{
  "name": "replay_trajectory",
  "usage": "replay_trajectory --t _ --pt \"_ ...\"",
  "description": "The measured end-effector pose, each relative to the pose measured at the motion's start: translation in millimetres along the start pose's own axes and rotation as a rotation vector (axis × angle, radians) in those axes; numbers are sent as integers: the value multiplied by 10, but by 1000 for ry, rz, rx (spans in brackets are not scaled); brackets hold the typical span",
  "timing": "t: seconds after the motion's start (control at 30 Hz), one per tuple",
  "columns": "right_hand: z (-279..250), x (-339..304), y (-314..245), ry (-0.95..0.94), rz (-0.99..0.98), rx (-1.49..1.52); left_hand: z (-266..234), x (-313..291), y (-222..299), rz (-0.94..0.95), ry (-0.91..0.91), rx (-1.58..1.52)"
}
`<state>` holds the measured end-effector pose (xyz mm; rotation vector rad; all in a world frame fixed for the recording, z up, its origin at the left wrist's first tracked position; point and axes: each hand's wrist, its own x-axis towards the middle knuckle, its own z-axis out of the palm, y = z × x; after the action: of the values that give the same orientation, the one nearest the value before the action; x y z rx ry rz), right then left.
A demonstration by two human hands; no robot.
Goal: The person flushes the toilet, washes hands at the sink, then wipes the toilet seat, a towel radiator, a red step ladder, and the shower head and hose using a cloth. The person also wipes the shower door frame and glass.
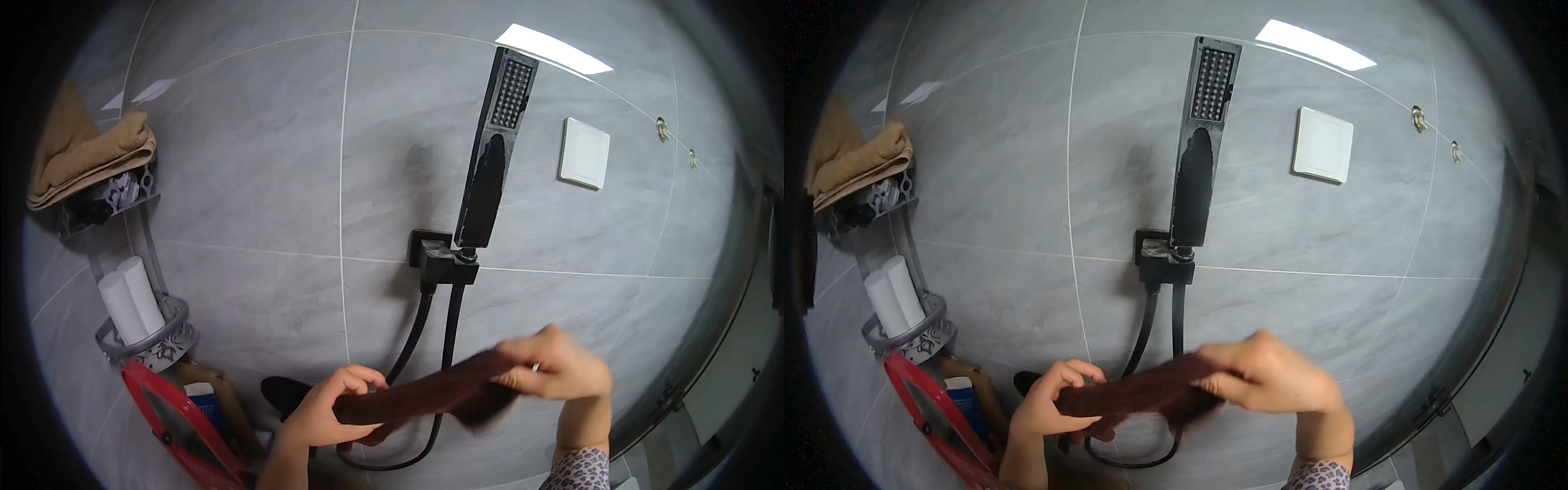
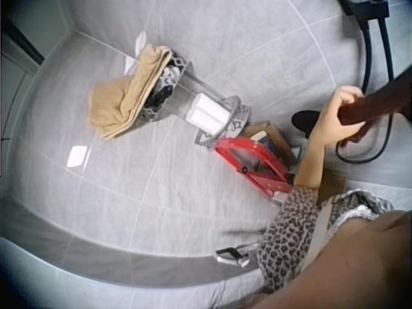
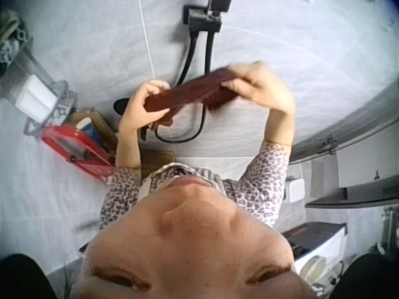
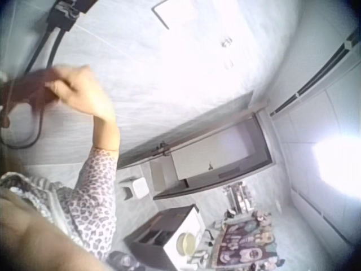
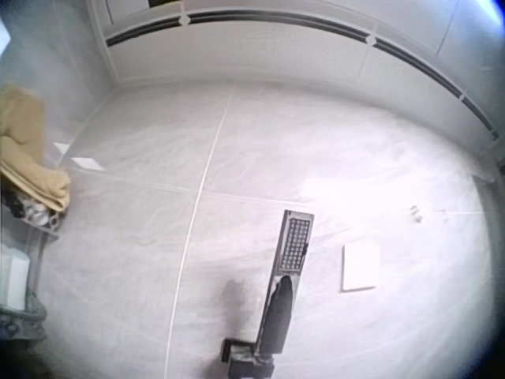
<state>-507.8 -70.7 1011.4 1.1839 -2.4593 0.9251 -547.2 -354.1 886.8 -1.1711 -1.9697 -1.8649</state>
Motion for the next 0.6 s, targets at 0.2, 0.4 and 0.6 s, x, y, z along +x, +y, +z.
replay_trajectory --t 0.2,0.4,0.6 --pt "-530 735 -546 304 -448 -435 -299 281 217 180 276 304" --pt "-1504 1675 -1187 502 -155 -25 -396 1590 997 863 920 547" --pt "-2524 2219 -505 542 -182 -206 -804 2286 1204 1098 871 1188"
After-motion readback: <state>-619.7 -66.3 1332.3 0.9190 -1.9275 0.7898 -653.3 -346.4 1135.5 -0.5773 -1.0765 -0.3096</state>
